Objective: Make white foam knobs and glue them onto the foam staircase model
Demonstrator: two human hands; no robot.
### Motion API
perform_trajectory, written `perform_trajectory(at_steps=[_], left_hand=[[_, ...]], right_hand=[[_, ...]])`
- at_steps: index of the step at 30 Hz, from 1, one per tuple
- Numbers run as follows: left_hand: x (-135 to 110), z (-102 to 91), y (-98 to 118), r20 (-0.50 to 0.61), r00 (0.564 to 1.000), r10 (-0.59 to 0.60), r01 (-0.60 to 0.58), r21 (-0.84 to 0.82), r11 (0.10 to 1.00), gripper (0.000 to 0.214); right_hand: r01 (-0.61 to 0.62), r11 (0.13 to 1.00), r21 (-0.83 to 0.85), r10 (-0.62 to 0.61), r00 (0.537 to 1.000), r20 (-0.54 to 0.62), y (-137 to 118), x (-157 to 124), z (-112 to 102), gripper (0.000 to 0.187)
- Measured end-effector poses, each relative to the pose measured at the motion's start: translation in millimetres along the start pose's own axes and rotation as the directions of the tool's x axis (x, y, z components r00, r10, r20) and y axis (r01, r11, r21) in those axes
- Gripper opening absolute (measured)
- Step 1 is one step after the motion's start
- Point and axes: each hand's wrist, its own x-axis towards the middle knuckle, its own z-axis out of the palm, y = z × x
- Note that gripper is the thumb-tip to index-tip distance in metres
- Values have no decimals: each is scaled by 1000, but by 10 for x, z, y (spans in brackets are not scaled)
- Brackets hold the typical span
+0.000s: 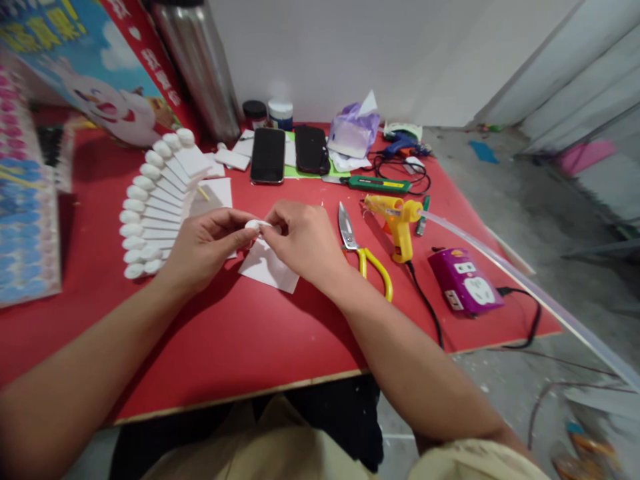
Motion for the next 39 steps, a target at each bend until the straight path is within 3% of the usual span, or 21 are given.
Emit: perform_trajectory(at_steps=[3, 8, 18, 24, 29, 33, 39], left_hand=[[2, 7, -35, -7, 1000, 23, -23, -11, 1000, 18], [10, 1, -45, -16, 998, 55, -55, -7, 998, 19], [-28, -10, -14, -32, 989, 143, -136, 164, 977, 13], [-22, 11, -51, -39, 986, 162, -156, 128, 979, 12], [-5, -1, -27, 19, 991, 130, -131, 108, 985, 19], [1, 0, -20, -19, 993, 114, -111, 107, 988, 20], [-48, -1, -26, -65, 965, 255, -231, 253, 940, 12]], right_hand=[[81, 994, -75, -80, 997, 20, -35, -25, 2, 14], [106, 993, -51, -103, 993, 50, -41, -42, -12, 15], [194, 979, -61, -189, 979, 73, -7, -44, -7, 14], [173, 983, -64, -167, 981, 96, 0, -42, -15, 12], [189, 978, -92, -181, 979, 88, 0, -26, -19, 14], [191, 978, -86, -182, 978, 104, -9, -30, -11, 15], [173, 984, 42, -178, 970, 163, 2, -21, -38, 15]])
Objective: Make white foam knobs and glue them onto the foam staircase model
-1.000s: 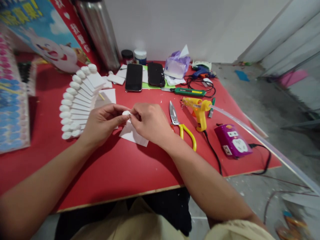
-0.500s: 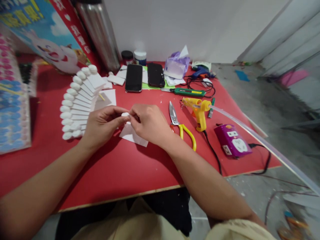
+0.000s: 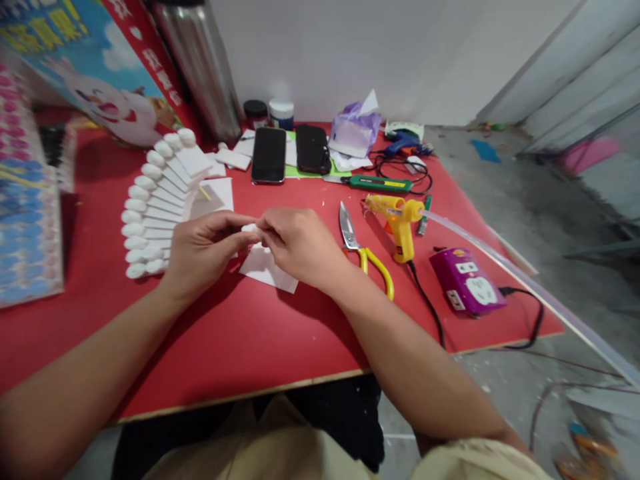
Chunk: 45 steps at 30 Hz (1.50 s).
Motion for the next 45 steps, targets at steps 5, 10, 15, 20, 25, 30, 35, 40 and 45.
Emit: perform_trajectory(at_steps=[5, 10, 15, 20, 25, 30, 35, 40, 45], left_hand=[[-15, -15, -26, 14, 996, 91, -92, 95, 991, 15], [22, -40, -30, 126, 984, 125, -142, 132, 981, 20], [37, -30, -30, 166, 986, -18, 7, 66, 998, 24], [24, 5, -72, 265, 950, -166, 206, -130, 970, 29], [-1, 5, 14, 185, 983, 7, -13, 33, 999, 23], [11, -15, 39, 153, 945, 290, -321, 252, 913, 19], [22, -26, -6, 212, 900, 380, -427, 263, 865, 20], [24, -20, -12, 206, 917, 342, -390, 277, 878, 20], [15, -7, 1, 191, 936, 295, -337, 251, 907, 19]], right_hand=[[12, 1000, 8, -12, 999, 35, 20, 3, -17, 14], [-39, 991, -128, 40, 999, 9, 23, 13, 0, 14], [-90, 981, -171, 98, 994, 40, 31, 27, -71, 15], [-176, 980, -92, 188, 972, 143, 3, 28, -277, 25], [-439, 877, 196, 385, 885, 261, -39, 38, -387, 40], [-573, 629, 526, 479, 818, 318, -20, 68, -322, 48], [-564, 658, 500, 434, 826, 360, -39, 68, -312, 39], [-534, 688, 491, 450, 845, 290, -48, 74, -325, 32], [-511, 677, 530, 455, 856, 243, -6, 77, -353, 25]])
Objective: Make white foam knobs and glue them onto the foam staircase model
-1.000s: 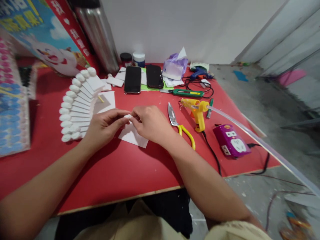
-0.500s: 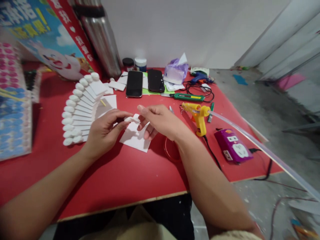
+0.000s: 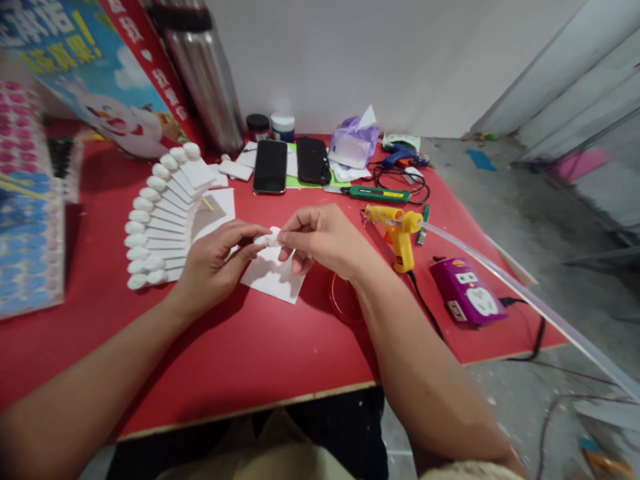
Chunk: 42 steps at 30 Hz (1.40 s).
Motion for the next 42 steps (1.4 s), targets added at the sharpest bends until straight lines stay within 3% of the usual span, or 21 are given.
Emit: perform_trajectory(at_steps=[7, 12, 17, 22, 27, 32, 36, 42], left_hand=[[7, -24, 11, -48, 995, -92, 91, -22, 996, 18], [-1, -6, -30, -49, 997, -56, 56, 12, 998, 19], [-7, -1, -28, -3, 1000, -3, 3, 46, 999, 21], [-6, -9, -10, 11, 1000, -19, 18, 69, 997, 23], [10, -15, 12, -8, 998, -58, 58, 25, 998, 20], [2, 9, 39, 14, 962, -271, 268, -195, 943, 19], [1, 37, 47, 65, 920, -387, 383, -363, 849, 23], [28, 48, 36, 118, 885, -451, 440, -527, 727, 26]], right_hand=[[118, 993, -14, -119, 983, -137, 18, 27, -5, 27], [127, 977, -170, -147, 983, -109, 35, 38, 100, 34], [82, 986, -144, -93, 993, -69, 84, 47, 145, 32], [113, 972, -208, -127, 990, -57, 142, 59, 138, 26], [281, 839, -466, -345, 937, -57, 203, 81, 142, 14], [344, 661, -667, -503, 863, -53, 206, 56, 195, 10], [389, 500, -774, -579, 814, 35, 212, 36, 218, 10], [407, 550, -729, -555, 831, 44, 217, 47, 207, 8]])
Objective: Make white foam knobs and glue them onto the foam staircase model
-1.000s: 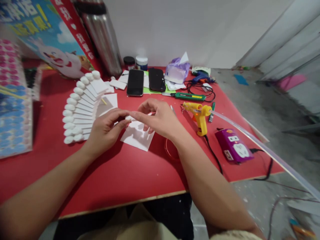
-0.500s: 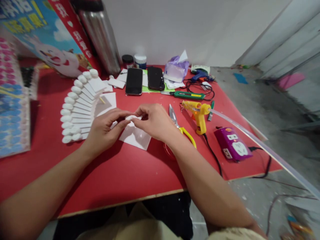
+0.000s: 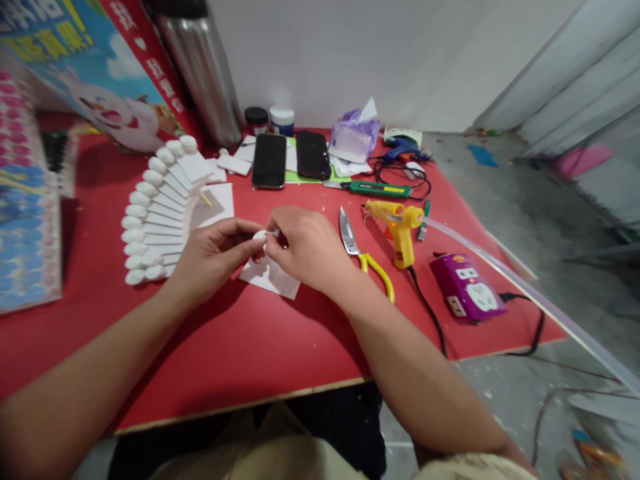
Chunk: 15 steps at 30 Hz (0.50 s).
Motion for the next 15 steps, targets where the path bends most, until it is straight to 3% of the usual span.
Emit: perform_trajectory(at_steps=[7, 11, 15], left_hand=[[-12, -1, 41, -47, 999, 18, -17, 27, 999, 25], [15, -12, 26, -20, 995, -96, 91, -182, 979, 24], [31, -37, 8, 125, 960, -250, 279, -394, 876, 28]], right_hand=[[-71, 993, 92, 73, 997, -16, -14, -4, 33, 7], [-135, 954, 267, 125, 991, 55, 6, 21, -32, 5], [-241, 828, 506, 195, 970, 142, 29, 59, -175, 18]])
